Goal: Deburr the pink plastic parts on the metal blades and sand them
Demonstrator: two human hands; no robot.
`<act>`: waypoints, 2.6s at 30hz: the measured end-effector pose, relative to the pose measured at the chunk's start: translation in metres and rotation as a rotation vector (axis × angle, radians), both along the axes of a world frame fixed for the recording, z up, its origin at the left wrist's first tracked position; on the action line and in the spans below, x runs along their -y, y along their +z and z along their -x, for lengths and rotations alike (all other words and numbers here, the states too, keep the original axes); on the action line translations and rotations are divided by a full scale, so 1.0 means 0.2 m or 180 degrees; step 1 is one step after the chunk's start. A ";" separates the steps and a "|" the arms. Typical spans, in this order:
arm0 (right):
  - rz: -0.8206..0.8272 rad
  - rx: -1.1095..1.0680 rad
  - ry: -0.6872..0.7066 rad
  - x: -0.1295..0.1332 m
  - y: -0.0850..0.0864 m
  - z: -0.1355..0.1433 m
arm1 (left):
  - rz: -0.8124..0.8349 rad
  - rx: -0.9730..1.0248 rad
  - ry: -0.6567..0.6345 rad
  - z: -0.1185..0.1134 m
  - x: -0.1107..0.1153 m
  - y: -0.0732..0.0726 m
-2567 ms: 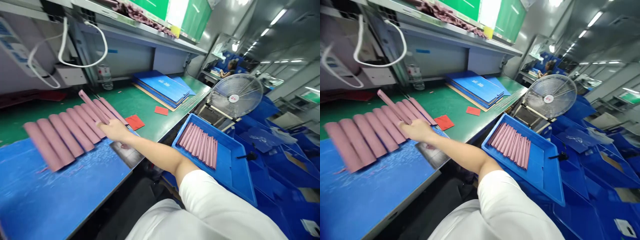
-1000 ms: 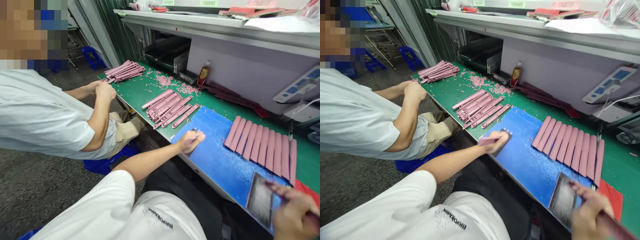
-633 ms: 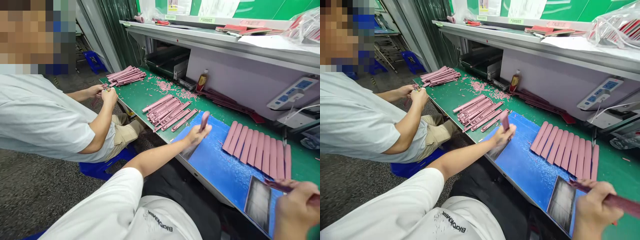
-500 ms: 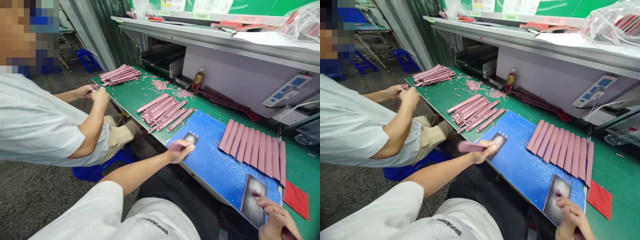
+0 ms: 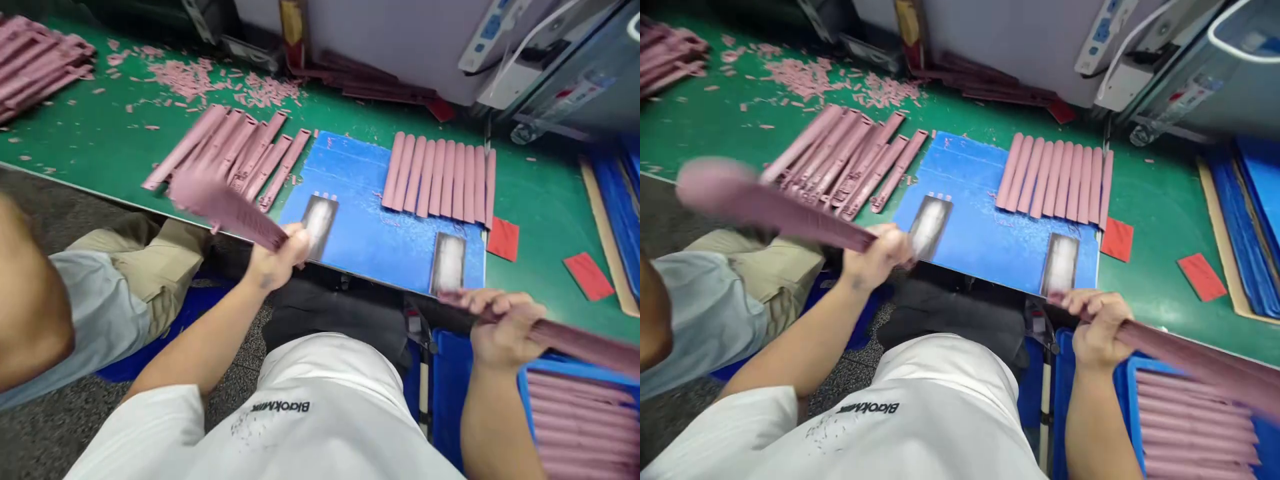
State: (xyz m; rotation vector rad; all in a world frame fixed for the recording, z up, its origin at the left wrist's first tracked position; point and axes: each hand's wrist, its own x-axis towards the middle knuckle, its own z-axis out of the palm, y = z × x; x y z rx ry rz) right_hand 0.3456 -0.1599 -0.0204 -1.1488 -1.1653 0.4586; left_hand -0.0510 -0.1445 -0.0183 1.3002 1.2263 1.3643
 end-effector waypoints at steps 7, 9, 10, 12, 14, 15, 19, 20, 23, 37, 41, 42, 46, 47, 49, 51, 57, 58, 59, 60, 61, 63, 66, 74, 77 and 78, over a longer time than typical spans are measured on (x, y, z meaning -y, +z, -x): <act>0.1741 -0.0478 0.0142 0.18 0.11 -0.11 | 0.0667 0.1357 -0.0146 0.04 0.03 0.04; 0.1797 -0.0763 0.0324 0.23 0.13 -0.11 | 0.0781 0.1476 -0.0202 0.04 0.08 0.06; 0.1814 -0.0856 0.0361 0.26 0.14 -0.10 | 0.0850 0.1578 -0.0270 0.04 0.11 0.08; 0.1777 -0.1011 0.0389 0.32 0.18 -0.09 | 0.0968 0.1821 -0.0366 0.04 0.18 0.11; 0.1660 -0.1180 0.0487 0.36 0.21 -0.10 | 0.0981 0.1908 -0.0289 0.03 0.22 0.14; 0.1604 -0.1236 0.0575 0.37 0.22 -0.12 | 0.0949 0.1816 -0.0187 0.03 0.23 0.15; 0.1559 -0.0860 0.0608 0.36 0.22 -0.15 | 0.0659 0.0683 0.0224 0.06 0.23 0.17; 0.1472 -0.0561 0.0415 0.34 0.22 -0.15 | 0.0521 0.0255 0.0341 0.08 0.22 0.17; 0.0848 0.0669 -0.0339 0.19 0.19 -0.13 | -0.0267 -0.0886 0.0613 0.11 0.10 0.16; -0.0041 -0.0958 0.0126 -0.19 0.02 0.01 | -0.0681 0.1103 0.0932 -0.14 -0.18 0.04; 0.0287 -0.0811 -0.0093 -0.20 0.02 -0.02 | -0.0605 0.1030 0.1077 -0.14 -0.19 0.02; 0.0336 -0.0799 -0.0152 -0.20 0.02 -0.02 | -0.0534 0.0972 0.1075 -0.14 -0.19 0.01; -0.0175 -0.0896 -0.0570 -0.23 0.03 0.00 | -0.0873 0.0680 0.1211 -0.12 -0.19 -0.03; -0.0221 -0.0886 -0.0606 -0.24 0.03 0.01 | -0.0886 0.0583 0.1135 -0.12 -0.19 -0.04; -0.0030 -0.0706 -0.0545 -0.24 0.03 0.03 | -0.0670 0.0393 0.0929 -0.11 -0.17 -0.05; 0.0058 -0.0519 -0.0573 -0.24 0.02 0.04 | -0.0636 0.0367 0.1001 -0.11 -0.16 -0.04; 0.0122 -0.0432 -0.0562 -0.22 0.00 0.02 | -0.0511 0.0503 0.0918 -0.12 -0.14 0.01; 0.0153 -0.0429 -0.0581 -0.21 0.00 0.02 | -0.0477 0.0462 0.0959 -0.12 -0.14 0.01; 0.0111 -0.0429 -0.0617 -0.21 0.00 0.03 | -0.0542 0.0429 0.1076 -0.12 -0.14 0.00; 0.0009 -0.0436 -0.0644 -0.21 0.00 0.03 | -0.0655 0.0419 0.1204 -0.12 -0.14 0.00; -0.0097 -0.0449 -0.0636 -0.21 0.01 0.03 | -0.0774 0.0447 0.1311 -0.12 -0.14 0.00; -0.0107 -0.0450 -0.0482 -0.19 0.01 0.04 | -0.0752 0.0510 0.1256 -0.13 -0.14 -0.01; -0.0010 -0.0443 -0.0276 -0.18 0.01 0.03 | -0.0472 0.0383 0.1048 -0.15 -0.15 -0.02; 0.0686 -0.0558 0.0005 -0.33 0.02 -0.03 | 0.0316 0.0317 0.0724 -0.10 -0.30 0.01; 0.1452 -0.0520 0.0239 -0.41 0.01 -0.05 | 0.0812 0.0448 0.0706 -0.08 -0.38 0.02; 0.1654 -0.0479 0.0277 -0.43 0.00 -0.05 | 0.0901 0.0473 0.0667 -0.08 -0.41 0.02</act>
